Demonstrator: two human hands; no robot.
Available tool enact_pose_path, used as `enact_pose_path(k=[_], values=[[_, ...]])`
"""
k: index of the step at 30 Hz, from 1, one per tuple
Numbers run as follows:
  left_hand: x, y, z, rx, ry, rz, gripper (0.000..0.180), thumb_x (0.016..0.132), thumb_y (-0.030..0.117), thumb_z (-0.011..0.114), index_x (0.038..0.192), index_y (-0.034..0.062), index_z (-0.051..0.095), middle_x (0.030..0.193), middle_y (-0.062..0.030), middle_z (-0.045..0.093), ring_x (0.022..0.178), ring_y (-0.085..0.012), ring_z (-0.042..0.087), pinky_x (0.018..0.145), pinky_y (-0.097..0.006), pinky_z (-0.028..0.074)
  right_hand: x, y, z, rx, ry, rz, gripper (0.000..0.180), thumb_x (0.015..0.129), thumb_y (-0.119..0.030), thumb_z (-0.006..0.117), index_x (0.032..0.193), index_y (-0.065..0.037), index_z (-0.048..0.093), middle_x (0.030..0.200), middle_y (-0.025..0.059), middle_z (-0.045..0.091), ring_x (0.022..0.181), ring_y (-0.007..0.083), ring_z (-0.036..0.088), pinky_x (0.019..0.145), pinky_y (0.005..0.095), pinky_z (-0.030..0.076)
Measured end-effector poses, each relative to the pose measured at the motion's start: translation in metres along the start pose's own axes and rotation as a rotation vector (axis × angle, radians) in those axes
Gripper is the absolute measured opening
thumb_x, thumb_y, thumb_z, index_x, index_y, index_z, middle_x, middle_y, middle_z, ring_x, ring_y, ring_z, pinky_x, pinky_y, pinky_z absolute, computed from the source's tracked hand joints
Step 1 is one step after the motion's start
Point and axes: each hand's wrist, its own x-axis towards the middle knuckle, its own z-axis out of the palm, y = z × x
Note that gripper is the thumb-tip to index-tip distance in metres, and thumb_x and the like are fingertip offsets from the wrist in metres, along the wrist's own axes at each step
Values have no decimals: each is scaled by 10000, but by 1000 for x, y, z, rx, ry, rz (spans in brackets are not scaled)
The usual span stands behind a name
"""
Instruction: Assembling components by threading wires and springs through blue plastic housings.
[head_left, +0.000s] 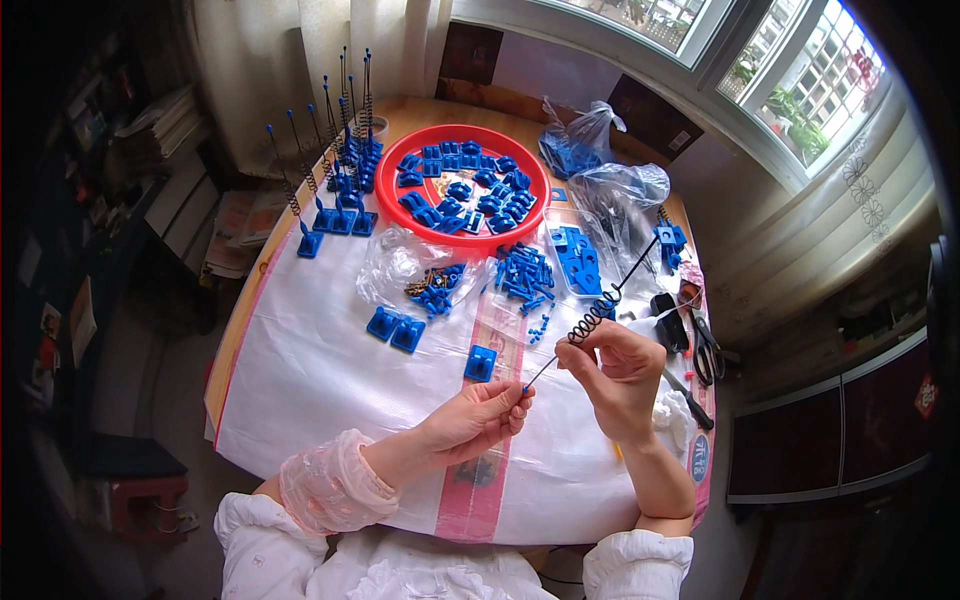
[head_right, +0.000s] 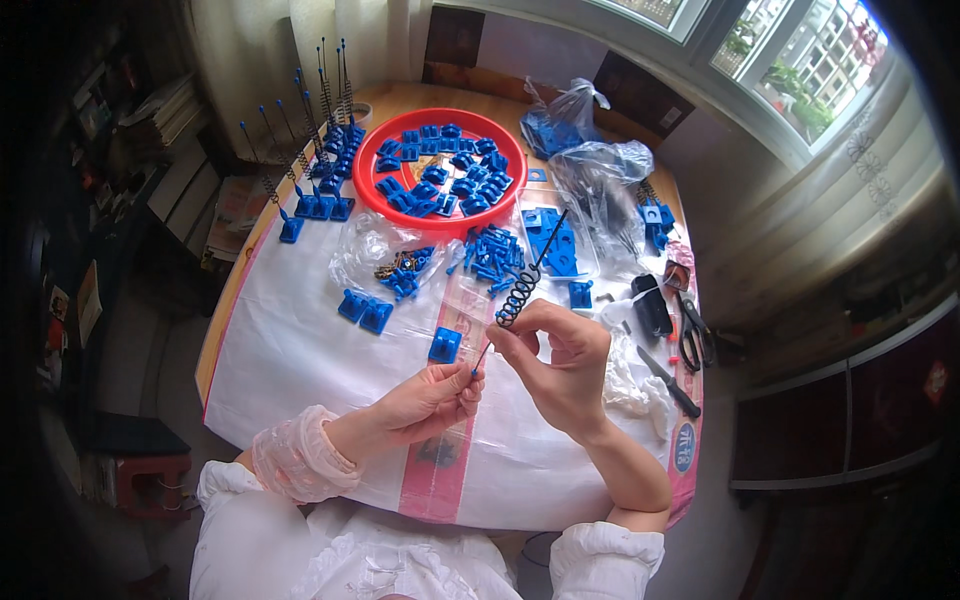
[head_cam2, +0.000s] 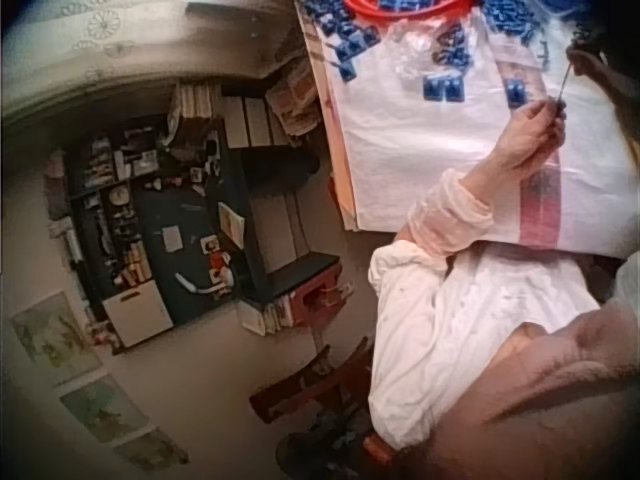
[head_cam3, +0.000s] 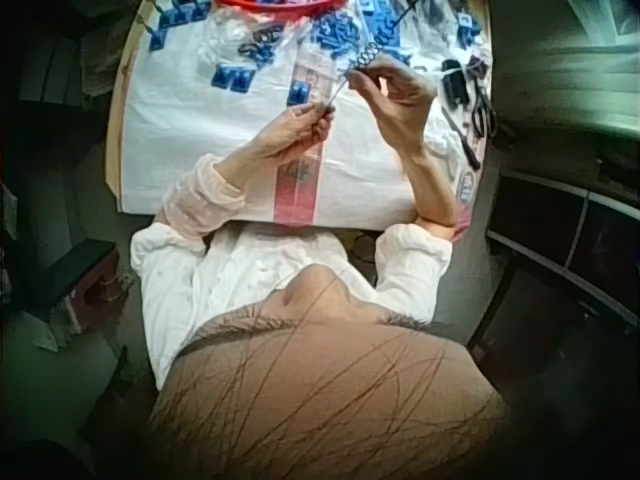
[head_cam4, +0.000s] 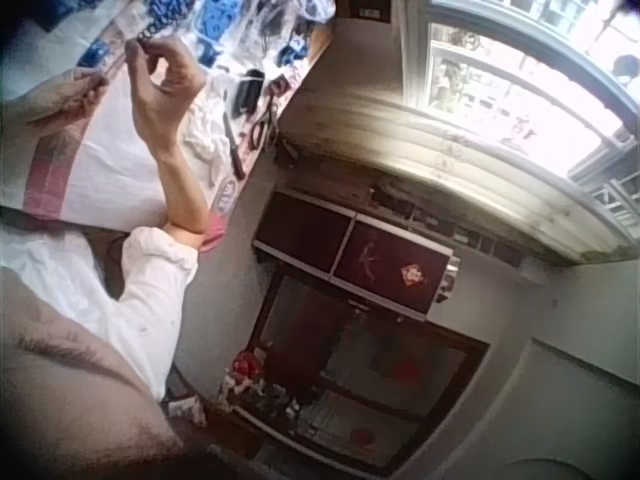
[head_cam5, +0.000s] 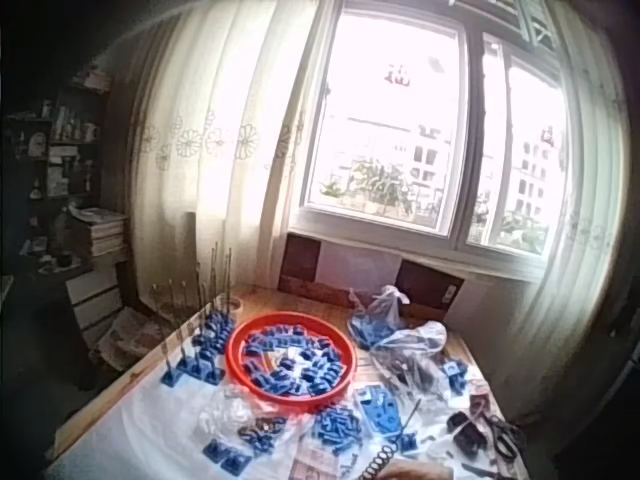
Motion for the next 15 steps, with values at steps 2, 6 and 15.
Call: enact_pose_path(k=[2,6,15], values=[[0,0,0,2,1,-1,226,1035,208,611,1136,13,665,1022,-32,643,884,-78,610,818,-189,547,0,-1,0,-1,1,2,103,827,79,782,807,38,689,724,30,634,646,73,502,594,239,381],[0,0,0,2,-2,-1,224,1035,206,612,1135,13,667,1026,-32,643,889,-78,609,823,-189,545,0,0,0,2,3,-1,106,827,77,784,806,37,688,723,29,633,646,73,502,593,239,381],[-1,1,5,47,43,-10,214,1031,236,613,1115,49,674,993,-4,645,853,-62,596,822,-199,530,1,-1,0,-1,6,-6,110,827,75,786,800,35,687,712,24,625,640,71,497,589,239,376]])
